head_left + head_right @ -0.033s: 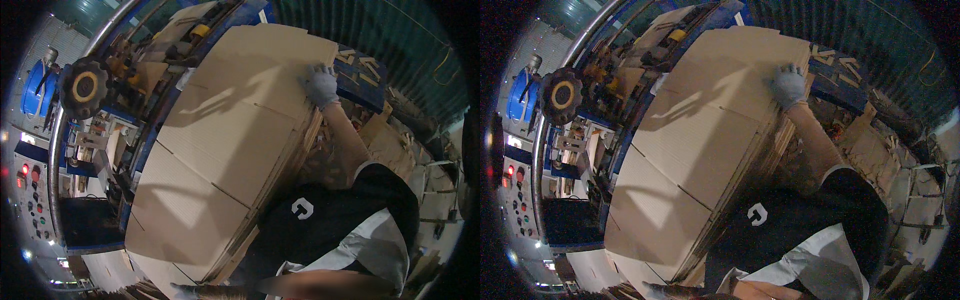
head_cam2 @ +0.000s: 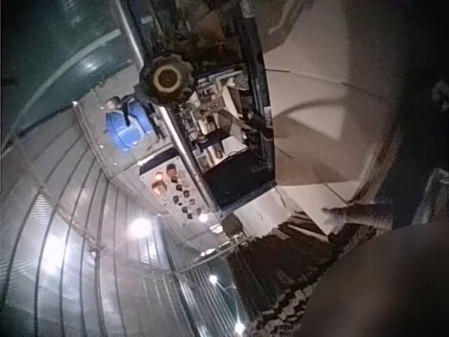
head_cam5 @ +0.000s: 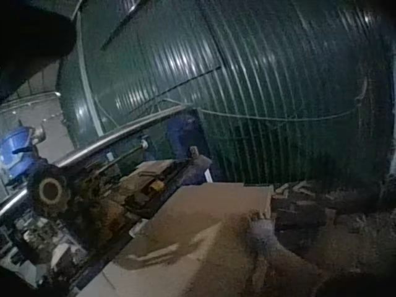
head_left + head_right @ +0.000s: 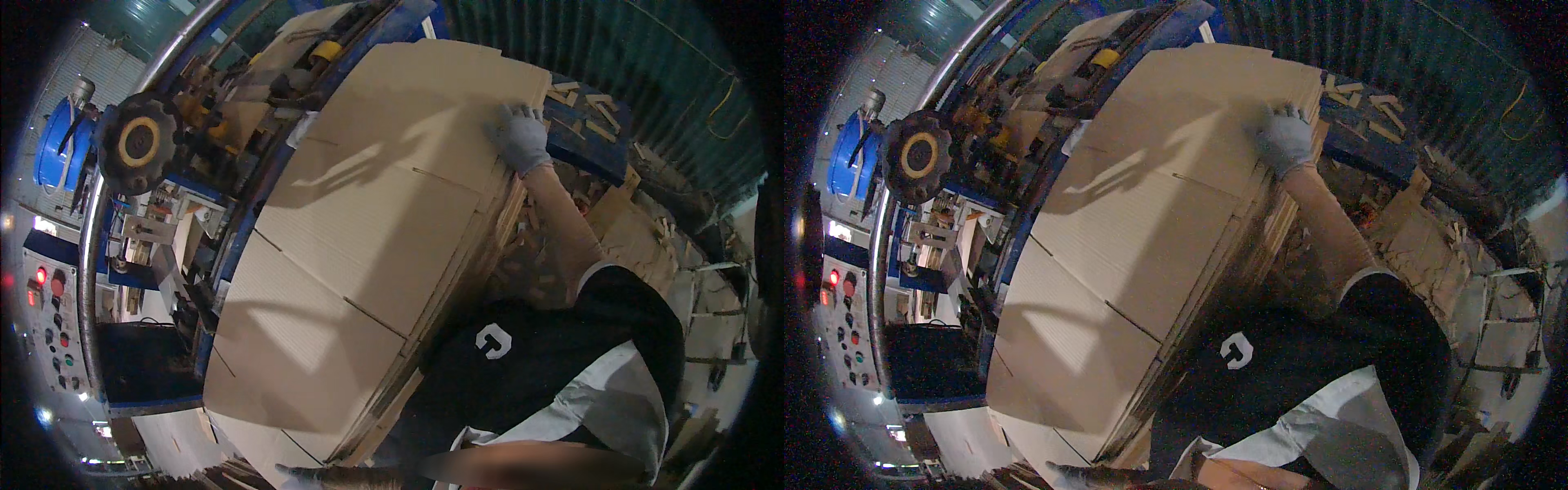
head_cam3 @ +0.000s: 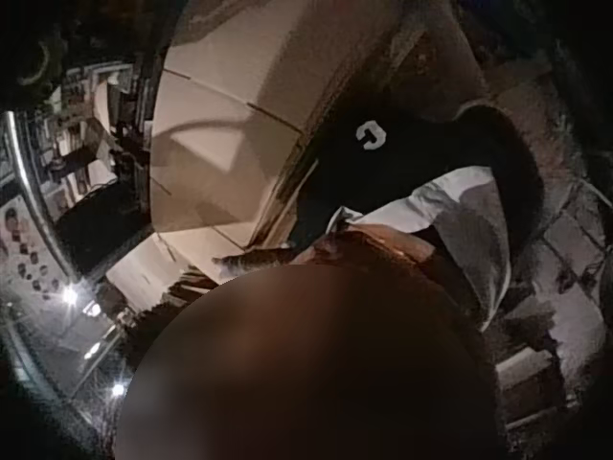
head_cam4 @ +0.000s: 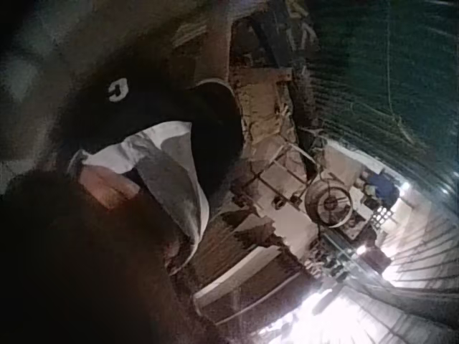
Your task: The person repeatedly picks up flat cardboard sheets from a nearby stack and places them onto a growing pile on a workbench. The hands align each sheet before setting it down, continuing the cycle throughout the clip.
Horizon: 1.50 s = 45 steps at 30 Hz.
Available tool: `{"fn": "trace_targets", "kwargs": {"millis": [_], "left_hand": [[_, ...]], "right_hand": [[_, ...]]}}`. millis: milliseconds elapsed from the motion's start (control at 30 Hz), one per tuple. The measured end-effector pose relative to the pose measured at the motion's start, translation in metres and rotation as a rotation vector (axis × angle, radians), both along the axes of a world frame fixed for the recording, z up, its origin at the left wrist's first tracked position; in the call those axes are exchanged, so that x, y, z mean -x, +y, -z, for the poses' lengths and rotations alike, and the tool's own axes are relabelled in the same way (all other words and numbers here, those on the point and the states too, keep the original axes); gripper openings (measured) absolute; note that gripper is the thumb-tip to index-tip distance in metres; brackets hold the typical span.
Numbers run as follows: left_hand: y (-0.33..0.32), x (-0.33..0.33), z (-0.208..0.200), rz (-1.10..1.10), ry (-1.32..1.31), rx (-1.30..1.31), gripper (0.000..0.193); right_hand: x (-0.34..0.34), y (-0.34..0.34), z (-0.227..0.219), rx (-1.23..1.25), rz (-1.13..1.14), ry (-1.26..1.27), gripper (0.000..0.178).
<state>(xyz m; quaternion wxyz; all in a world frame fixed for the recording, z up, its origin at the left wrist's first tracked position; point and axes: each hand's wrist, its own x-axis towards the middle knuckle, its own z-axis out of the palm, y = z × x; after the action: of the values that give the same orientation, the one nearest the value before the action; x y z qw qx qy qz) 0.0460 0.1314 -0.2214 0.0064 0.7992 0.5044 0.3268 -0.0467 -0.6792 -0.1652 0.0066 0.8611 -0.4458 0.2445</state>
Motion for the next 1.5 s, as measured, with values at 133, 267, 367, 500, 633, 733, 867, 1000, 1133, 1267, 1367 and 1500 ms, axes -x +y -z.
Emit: {"fn": "trace_targets", "kwargs": {"millis": [133, 267, 367, 500, 633, 733, 867, 1000, 1133, 1267, 1367, 1500], "left_hand": [[0.007, 0.023, -0.03, 0.179, -0.32, 0.215, 0.073], [0.014, 0.044, -0.07, 0.611, -0.82, 0.743, 0.064], [0.008, 0.046, -0.093, 0.821, -0.887, 1.146, 0.059], [-0.043, 0.059, -0.109, 1.02, -0.84, 1.112, 0.052], [-0.124, 0.083, -0.113, 1.1, -0.602, 0.699, 0.034], [-0.184, 0.083, -0.104, 1.362, -0.329, 0.306, 0.037], [-0.22, 0.064, -0.11, 1.686, 0.414, -0.24, 0.056], [-0.227, 0.048, -0.114, 1.731, 0.544, -0.233, 0.059], [-0.223, 0.028, -0.111, 1.71, 0.469, -0.335, 0.062], [-0.22, -0.015, -0.103, 1.702, 0.329, -0.31, 0.069], [-0.219, -0.076, -0.094, 1.674, 0.23, -0.345, 0.073], [-0.221, -0.163, -0.09, 1.591, 0.215, -0.409, 0.058]], "right_hand": [[-0.021, -0.003, 0.001, -0.212, -0.158, -1.05, 0.045], [-0.045, -0.013, -0.014, -0.362, -0.428, -1.556, 0.036], [-0.031, -0.029, -0.054, -0.016, -0.272, -0.479, 0.031], [0.026, 0.018, -0.107, -0.678, -0.727, -1.24, 0.034], [0.072, 0.099, -0.106, -0.13, -0.715, -0.517, 0.038], [0.057, 0.125, -0.085, -0.025, -1.418, -0.053, 0.033], [0.024, 0.138, -0.059, 0.141, -1.552, 0.271, 0.032], [0.001, 0.132, -0.053, 0.204, -1.607, 0.302, 0.037], [-0.036, 0.118, -0.045, 0.225, -1.561, 0.344, 0.045], [-0.093, 0.104, -0.039, 0.19, -1.509, 0.344, 0.056], [-0.146, 0.1, -0.038, 0.088, -1.477, 0.422, 0.063], [-0.21, 0.106, -0.039, 0.056, -1.425, 0.24, 0.064]]}}
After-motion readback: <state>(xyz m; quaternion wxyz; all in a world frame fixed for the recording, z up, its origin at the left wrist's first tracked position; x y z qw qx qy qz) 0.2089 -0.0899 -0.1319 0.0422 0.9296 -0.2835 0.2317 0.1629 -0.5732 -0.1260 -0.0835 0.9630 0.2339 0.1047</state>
